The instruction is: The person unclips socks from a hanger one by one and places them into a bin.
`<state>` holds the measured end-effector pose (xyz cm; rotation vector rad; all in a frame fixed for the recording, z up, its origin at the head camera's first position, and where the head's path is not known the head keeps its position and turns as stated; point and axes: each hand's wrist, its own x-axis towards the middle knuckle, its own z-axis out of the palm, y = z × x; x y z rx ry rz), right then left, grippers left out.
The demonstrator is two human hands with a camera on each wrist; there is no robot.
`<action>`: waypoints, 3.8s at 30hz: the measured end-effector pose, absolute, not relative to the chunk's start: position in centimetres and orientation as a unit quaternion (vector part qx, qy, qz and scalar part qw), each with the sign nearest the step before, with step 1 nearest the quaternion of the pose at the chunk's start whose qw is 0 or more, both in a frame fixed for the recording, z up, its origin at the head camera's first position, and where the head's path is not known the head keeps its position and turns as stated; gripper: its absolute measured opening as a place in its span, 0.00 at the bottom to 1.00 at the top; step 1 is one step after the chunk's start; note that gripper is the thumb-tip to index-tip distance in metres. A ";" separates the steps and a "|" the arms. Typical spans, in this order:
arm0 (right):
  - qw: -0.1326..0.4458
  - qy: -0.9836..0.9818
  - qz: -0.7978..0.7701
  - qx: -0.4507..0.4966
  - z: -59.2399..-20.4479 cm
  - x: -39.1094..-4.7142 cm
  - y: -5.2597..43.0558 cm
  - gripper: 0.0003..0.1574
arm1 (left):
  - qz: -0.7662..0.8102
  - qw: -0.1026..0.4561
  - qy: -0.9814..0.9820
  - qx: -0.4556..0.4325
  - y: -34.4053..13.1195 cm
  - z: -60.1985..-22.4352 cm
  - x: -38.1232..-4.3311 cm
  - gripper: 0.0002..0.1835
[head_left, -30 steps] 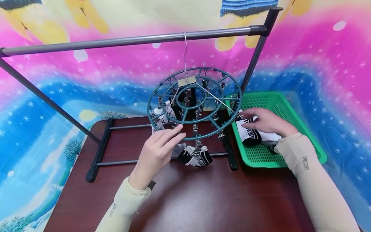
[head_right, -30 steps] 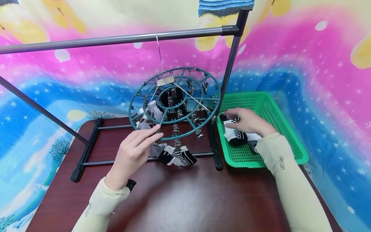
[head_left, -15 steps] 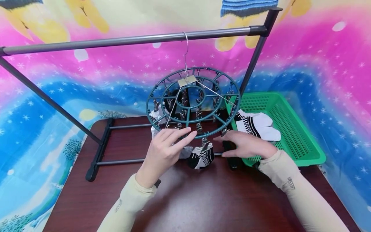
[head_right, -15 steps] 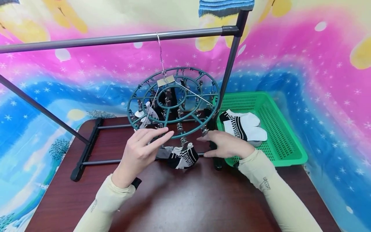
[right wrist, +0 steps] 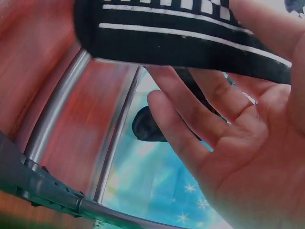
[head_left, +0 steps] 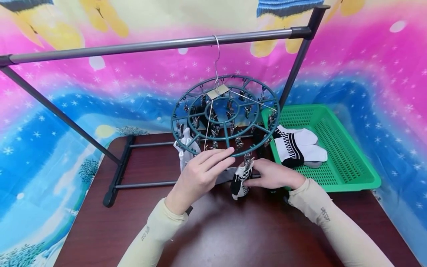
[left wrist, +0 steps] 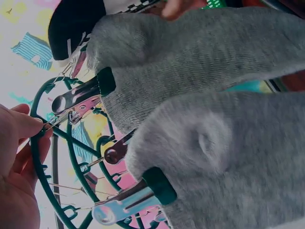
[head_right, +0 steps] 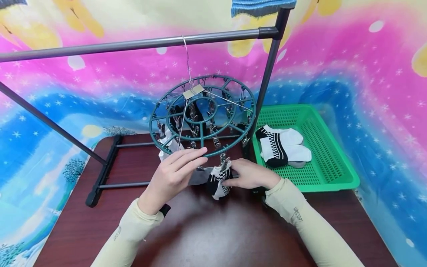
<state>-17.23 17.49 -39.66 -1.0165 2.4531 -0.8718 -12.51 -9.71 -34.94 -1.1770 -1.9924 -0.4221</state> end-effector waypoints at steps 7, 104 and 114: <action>0.199 0.858 -0.327 -0.343 -39.5 -17.4 18.5 0.18 | -0.166 0.406 -0.769 -0.466 -9.7 -35.0 -12.7 0.20; 0.165 0.902 -0.308 -0.253 -35.3 -18.0 25.9 0.28 | -0.499 0.280 -0.778 -0.259 -3.2 -39.6 -13.6 0.11; 0.195 0.891 -0.394 -0.117 -33.2 -21.7 30.4 0.26 | -0.519 0.280 -0.769 -0.247 -3.4 -39.5 -13.6 0.12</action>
